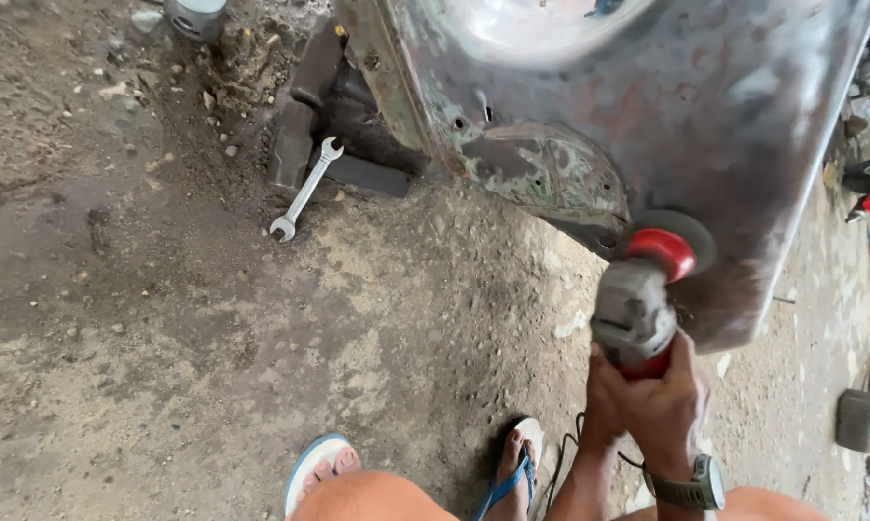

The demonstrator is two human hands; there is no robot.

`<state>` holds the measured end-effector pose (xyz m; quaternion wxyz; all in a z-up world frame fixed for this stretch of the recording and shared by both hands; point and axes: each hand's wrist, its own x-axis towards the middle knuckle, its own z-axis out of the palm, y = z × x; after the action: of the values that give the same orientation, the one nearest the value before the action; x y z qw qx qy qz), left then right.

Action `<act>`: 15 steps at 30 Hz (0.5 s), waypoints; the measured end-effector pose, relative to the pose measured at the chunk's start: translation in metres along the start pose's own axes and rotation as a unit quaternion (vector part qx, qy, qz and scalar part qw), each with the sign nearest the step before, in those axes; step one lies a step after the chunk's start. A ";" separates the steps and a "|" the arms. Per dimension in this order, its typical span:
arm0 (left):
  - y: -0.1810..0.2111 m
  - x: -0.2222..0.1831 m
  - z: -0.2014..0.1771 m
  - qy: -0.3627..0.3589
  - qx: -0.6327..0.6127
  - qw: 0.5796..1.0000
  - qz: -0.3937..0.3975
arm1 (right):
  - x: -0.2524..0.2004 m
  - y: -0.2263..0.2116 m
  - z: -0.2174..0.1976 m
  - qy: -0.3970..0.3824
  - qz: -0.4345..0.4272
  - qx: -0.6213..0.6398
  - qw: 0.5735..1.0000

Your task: Using a handheld angle grinder to smooth and prepare the surface of a motorcycle frame.

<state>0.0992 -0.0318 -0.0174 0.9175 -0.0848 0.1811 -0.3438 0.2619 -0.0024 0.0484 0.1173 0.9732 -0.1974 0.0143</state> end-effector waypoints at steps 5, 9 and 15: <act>0.034 0.011 -0.025 0.002 0.009 1.000 -0.013 | -0.003 -0.020 0.008 -0.061 -0.068 0.021 0.996; 0.097 0.041 -0.106 0.000 0.032 0.999 -0.014 | -0.002 -0.035 0.022 -0.102 -0.023 0.034 0.994; 0.146 0.027 -0.143 -0.005 0.075 0.997 -0.017 | -0.005 -0.035 0.039 -0.129 0.083 0.139 0.978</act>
<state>0.1497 0.0557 -0.1973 0.9160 -0.0202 0.1490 -0.3720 0.2705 0.0221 0.0025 -0.0468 0.9540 -0.2868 -0.0740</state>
